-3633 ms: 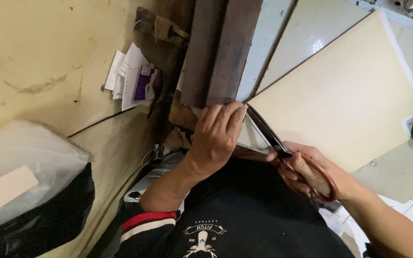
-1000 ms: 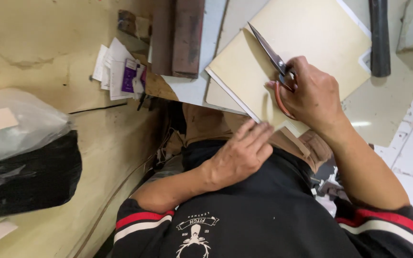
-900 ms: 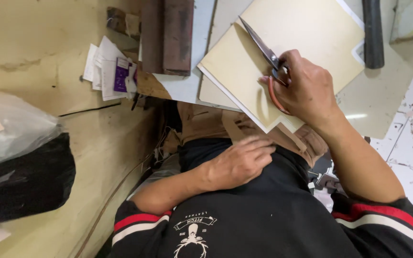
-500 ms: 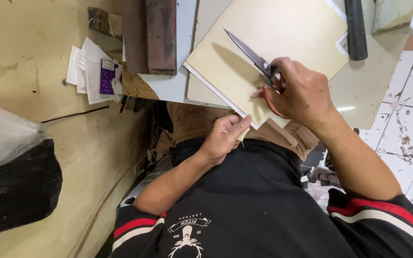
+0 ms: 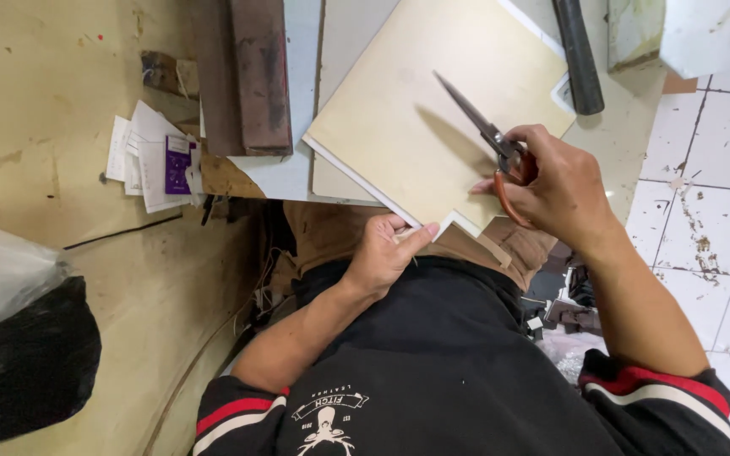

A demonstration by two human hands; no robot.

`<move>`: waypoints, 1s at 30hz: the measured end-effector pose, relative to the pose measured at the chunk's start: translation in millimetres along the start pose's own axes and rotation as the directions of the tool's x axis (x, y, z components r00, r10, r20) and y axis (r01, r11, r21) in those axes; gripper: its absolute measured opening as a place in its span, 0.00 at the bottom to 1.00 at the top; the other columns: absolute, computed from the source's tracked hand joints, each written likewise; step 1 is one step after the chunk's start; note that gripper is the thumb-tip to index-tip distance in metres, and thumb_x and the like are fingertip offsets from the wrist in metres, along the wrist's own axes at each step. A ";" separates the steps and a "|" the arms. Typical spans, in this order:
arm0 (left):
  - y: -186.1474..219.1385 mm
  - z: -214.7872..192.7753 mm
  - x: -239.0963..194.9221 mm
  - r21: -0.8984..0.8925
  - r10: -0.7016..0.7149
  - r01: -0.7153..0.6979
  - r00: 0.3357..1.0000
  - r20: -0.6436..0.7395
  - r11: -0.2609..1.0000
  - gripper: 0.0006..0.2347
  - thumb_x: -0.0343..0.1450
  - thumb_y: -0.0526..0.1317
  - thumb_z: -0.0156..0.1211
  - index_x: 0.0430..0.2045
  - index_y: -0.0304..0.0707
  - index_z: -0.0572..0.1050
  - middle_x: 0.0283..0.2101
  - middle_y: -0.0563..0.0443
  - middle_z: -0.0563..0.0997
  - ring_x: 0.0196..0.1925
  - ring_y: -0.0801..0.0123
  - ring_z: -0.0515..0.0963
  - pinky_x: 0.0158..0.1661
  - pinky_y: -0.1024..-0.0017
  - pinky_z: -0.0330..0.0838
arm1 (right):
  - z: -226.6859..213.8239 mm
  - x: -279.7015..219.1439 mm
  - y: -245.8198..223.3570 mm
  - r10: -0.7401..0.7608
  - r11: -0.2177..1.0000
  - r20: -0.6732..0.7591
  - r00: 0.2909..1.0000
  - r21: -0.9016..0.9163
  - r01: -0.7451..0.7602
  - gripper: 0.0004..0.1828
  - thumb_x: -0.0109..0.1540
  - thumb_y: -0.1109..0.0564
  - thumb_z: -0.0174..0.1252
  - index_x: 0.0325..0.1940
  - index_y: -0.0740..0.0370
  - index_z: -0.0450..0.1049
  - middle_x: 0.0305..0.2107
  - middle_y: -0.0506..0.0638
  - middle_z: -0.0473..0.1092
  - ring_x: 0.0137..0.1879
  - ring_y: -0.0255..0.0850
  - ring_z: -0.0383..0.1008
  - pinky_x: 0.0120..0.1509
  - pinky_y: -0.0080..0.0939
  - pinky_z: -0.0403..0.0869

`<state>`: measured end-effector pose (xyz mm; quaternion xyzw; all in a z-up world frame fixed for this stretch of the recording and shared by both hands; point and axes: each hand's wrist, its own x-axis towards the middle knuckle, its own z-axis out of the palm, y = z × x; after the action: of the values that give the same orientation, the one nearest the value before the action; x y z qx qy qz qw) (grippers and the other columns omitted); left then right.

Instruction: Cutting and trimming a sheet of material using scissors on a workbench

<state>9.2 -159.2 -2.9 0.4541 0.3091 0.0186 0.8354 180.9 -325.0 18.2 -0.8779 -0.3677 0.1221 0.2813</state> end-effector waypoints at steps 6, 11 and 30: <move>-28.2 -28.2 10.0 -0.018 -0.033 0.031 0.995 -0.093 0.999 0.16 0.72 0.42 0.68 0.14 0.33 0.74 0.05 0.55 0.66 0.05 0.85 0.63 0.09 0.87 0.55 | 6.3 -13.4 7.5 0.047 0.997 -0.015 0.999 -0.056 -0.047 0.32 0.55 0.38 0.73 0.56 0.53 0.72 0.25 0.53 0.72 0.36 0.55 0.78 0.42 0.53 0.73; 18.3 -21.8 -9.9 0.306 0.277 -0.247 0.959 -0.061 0.919 0.14 0.72 0.41 0.68 0.18 0.28 0.79 0.11 0.52 0.73 0.19 0.84 0.65 0.18 0.78 0.63 | 3.5 -23.1 -10.5 0.185 0.983 -0.064 0.981 -0.008 -0.186 0.27 0.58 0.40 0.71 0.55 0.51 0.74 0.24 0.52 0.74 0.36 0.54 0.79 0.42 0.52 0.74; -8.1 -21.8 -5.0 -0.098 0.084 -0.099 0.986 -0.141 0.990 0.23 0.73 0.42 0.61 0.09 0.54 0.54 0.13 0.68 0.50 0.11 0.88 0.47 0.12 0.77 0.34 | 14.9 27.1 6.1 -0.242 0.924 -0.215 0.946 -0.347 0.158 0.28 0.70 0.40 0.70 0.55 0.68 0.74 0.37 0.54 0.77 0.37 0.47 0.77 0.34 0.46 0.72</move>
<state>-8.5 -149.3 -15.2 0.4212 0.3430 0.1043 0.8331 197.2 -303.1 2.3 -0.8781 -0.4320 -0.0833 0.1884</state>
